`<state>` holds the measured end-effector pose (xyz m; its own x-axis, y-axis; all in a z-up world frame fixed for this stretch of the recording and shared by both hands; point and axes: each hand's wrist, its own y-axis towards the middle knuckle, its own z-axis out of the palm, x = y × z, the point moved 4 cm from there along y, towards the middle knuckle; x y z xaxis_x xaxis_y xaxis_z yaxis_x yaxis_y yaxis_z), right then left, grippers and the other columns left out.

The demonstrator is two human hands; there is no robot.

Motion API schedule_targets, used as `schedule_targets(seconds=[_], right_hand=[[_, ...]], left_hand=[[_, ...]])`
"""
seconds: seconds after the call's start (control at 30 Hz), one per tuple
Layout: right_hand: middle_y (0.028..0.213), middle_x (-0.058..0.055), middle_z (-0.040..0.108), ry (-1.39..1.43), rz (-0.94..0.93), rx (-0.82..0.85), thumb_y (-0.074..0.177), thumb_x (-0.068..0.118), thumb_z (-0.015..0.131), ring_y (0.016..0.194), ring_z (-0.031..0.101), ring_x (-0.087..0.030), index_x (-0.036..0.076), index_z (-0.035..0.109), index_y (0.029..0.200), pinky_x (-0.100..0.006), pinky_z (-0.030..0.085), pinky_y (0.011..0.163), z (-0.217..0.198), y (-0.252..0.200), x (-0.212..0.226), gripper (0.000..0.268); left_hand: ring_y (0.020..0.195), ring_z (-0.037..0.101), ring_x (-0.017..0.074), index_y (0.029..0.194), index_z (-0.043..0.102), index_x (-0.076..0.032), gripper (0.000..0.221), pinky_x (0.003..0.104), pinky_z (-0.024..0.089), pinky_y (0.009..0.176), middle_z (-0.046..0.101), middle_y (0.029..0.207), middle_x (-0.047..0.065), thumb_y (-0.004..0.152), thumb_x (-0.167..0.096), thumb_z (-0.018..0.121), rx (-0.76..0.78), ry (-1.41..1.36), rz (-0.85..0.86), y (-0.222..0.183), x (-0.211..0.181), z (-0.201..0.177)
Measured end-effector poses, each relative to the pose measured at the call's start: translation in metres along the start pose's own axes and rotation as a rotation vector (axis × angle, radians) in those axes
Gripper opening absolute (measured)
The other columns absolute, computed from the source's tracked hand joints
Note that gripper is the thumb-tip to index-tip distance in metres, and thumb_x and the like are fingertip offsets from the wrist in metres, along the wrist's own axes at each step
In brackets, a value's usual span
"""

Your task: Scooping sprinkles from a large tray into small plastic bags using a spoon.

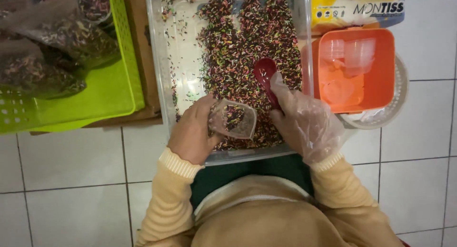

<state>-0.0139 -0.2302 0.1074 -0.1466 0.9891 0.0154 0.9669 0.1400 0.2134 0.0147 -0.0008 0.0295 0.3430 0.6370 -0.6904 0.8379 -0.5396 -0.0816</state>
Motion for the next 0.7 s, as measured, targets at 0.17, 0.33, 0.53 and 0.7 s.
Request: schedule_targets(seconds=[0.17, 0.33, 0.53, 0.7], right_hand=[[0.076, -0.005, 0.061, -0.071, 0.072, -0.003, 0.083, 0.029, 0.074, 0.068, 0.069, -0.028, 0.024, 0.066, 0.116, -0.042, 0.058, 0.059, 0.001, -0.004, 0.006, 0.034], [0.085, -0.002, 0.070, -0.057, 0.228, 0.151, 0.083, 0.023, 0.070, 0.071, 0.074, -0.025, 0.038, 0.054, 0.147, -0.042, 0.063, 0.061, 0.009, -0.004, -0.005, 0.068], [0.099, -0.003, 0.063, -0.611, 0.227, 0.105, 0.102, 0.022, 0.054, 0.069, 0.065, -0.012, 0.021, 0.060, 0.137, -0.027, 0.055, 0.056, -0.028, 0.041, -0.013, 0.036], [0.147, -0.006, 0.048, -1.741, -0.082, -0.760, 0.118, 0.024, 0.036, 0.092, 0.061, -0.005, 0.019, 0.041, 0.159, -0.024, 0.054, 0.074, -0.016, 0.048, -0.029, 0.042]], left_hand=[[0.129, 0.054, 0.0476, 0.141, 0.046, -0.007, 0.075, 0.054, 0.047, 0.107, 0.050, 0.146, 0.021, 0.079, -0.026, 0.082, 0.023, -0.014, -0.026, 0.000, 0.006, 0.004], [0.122, 0.055, 0.0540, 0.143, 0.042, -0.007, 0.084, 0.059, 0.048, 0.105, 0.047, 0.146, 0.025, 0.074, -0.025, 0.086, 0.072, 0.010, -0.031, 0.000, 0.004, 0.001], [0.115, 0.058, 0.0549, 0.142, 0.042, -0.006, 0.082, 0.060, 0.050, 0.100, 0.049, 0.143, 0.026, 0.075, -0.023, 0.086, 0.013, 0.023, 0.006, 0.002, 0.006, 0.009], [0.117, 0.059, 0.0498, 0.140, 0.044, -0.001, 0.086, 0.054, 0.050, 0.099, 0.053, 0.139, 0.027, 0.068, -0.014, 0.090, -0.085, -0.027, 0.104, -0.001, 0.002, 0.003]])
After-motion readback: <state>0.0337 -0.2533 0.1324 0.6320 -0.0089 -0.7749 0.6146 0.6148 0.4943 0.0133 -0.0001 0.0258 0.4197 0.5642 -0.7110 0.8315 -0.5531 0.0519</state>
